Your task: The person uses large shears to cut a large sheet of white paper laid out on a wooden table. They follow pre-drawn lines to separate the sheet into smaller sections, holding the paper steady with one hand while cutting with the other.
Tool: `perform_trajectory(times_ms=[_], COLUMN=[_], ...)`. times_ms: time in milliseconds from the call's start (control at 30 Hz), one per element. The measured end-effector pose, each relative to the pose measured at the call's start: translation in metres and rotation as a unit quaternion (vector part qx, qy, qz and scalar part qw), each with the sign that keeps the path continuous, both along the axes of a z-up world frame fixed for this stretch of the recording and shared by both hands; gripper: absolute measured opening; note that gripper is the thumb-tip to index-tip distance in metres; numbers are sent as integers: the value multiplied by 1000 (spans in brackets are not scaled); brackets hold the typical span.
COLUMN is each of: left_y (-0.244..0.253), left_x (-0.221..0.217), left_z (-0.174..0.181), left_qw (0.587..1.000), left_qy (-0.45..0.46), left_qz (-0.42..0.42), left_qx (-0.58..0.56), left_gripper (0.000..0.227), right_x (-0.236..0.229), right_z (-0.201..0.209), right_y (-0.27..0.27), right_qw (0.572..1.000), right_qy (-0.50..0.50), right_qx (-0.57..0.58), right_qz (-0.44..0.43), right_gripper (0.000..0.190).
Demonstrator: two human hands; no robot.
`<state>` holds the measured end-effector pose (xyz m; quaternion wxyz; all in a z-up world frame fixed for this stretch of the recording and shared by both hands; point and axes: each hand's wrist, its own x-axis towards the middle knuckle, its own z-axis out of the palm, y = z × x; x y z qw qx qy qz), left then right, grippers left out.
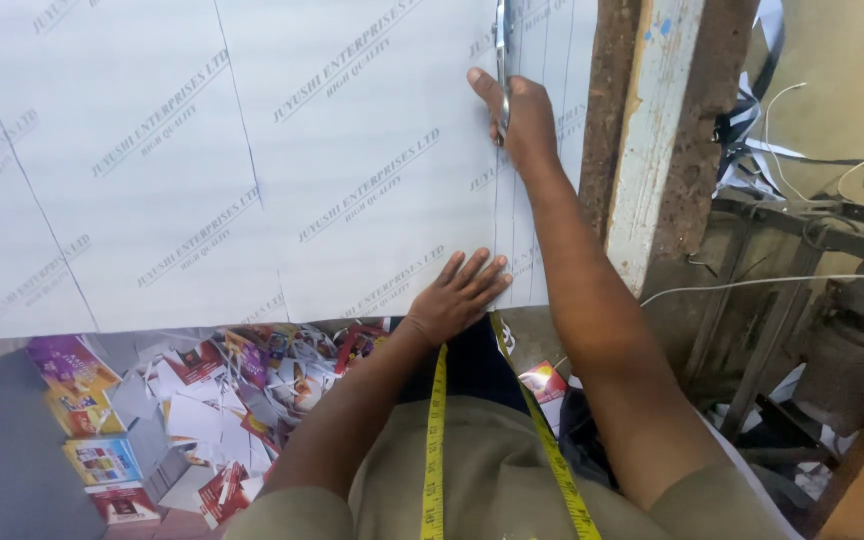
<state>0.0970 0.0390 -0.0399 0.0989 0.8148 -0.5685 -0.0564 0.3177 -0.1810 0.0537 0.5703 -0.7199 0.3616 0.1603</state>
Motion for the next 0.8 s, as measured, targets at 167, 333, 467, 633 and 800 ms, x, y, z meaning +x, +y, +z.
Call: perform_trajectory(times_ms=[167,333,467,633,800], left_y=[1,1,0,0,-1], left_x=[2,2,5,6,8], left_z=[1,3,5,5,7], left_qw=[1000,999,999,999,999], left_qy=[4,-3,-6,-4,-9], left_qz=[3,12,9,11,19], left_qx=[-16,-33,-32,-35,-37], left_gripper=[64,61,61,59,56], right_x=[25,50,72,98,121], right_z=[-3,-15,-30,-34,-43], right_y=[-7,-15,-24,-33,-44], right_qw=[1000,998,995,992,989], right_qy=[-25,-67,-101,-122,-142], right_qx=[10,17,19,23,31], right_qz=[-6,2,6,10,26], right_gripper=[58,55,55,55,51])
